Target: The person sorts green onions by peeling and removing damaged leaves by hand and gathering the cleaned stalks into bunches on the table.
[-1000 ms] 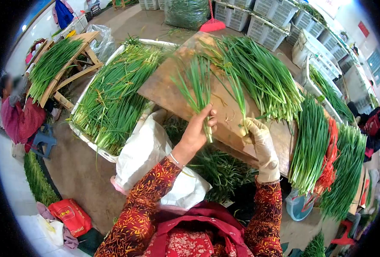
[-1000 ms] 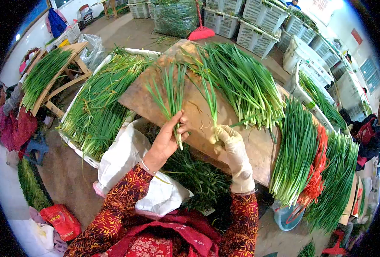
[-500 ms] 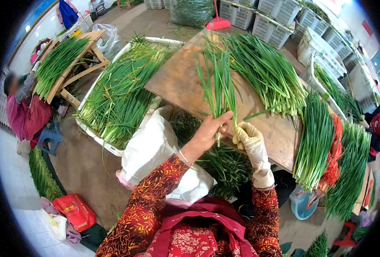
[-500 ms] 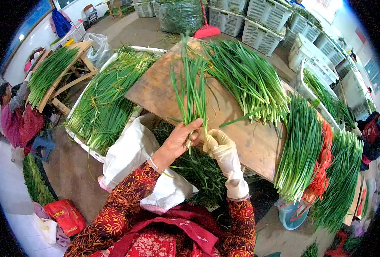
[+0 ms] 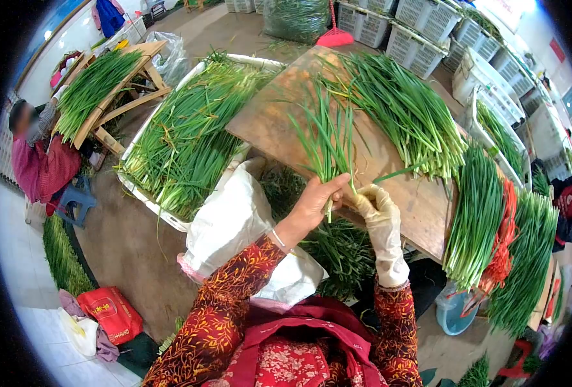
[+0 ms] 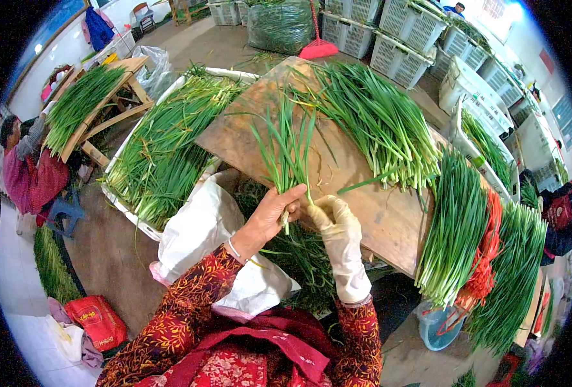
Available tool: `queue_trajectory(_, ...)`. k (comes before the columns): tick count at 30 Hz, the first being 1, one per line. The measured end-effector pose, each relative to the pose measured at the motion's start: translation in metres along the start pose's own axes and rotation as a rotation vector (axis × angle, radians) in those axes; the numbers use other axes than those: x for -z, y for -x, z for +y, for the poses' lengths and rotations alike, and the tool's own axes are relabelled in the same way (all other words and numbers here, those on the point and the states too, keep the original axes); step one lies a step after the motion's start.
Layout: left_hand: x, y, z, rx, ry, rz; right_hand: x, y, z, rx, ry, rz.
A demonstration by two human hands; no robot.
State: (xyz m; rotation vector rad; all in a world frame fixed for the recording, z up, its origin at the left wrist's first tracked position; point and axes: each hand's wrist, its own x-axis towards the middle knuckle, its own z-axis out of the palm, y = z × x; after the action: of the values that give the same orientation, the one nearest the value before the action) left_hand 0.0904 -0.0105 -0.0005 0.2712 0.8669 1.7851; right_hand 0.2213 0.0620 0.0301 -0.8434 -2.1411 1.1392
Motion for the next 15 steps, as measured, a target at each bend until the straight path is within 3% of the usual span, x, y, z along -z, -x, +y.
queue_trajectory(2, -0.001, 0.003, 0.003, 0.0, -0.03, -0.023, 0.003, -0.007, 0.007, -0.153, -0.317, 0.004)
queue_trajectory(8, -0.013, 0.013, 0.005, 0.002, -0.19, 0.015, -0.007, -0.031, -0.007, -0.063, -0.342, -0.067)
queue_trajectory(10, -0.012, 0.013, 0.008, 0.028, -0.209, 0.115, -0.009, -0.03, -0.011, -0.186, -0.668, -0.043)
queue_trajectory(11, -0.011, 0.013, 0.011, 0.026, -0.209, 0.12, -0.004, -0.025, -0.015, -0.143, -0.698, -0.043)
queue_trajectory(15, 0.001, 0.007, 0.023, 0.02, -0.117, -0.003, -0.001, 0.001, -0.017, -0.081, -0.753, 0.042)
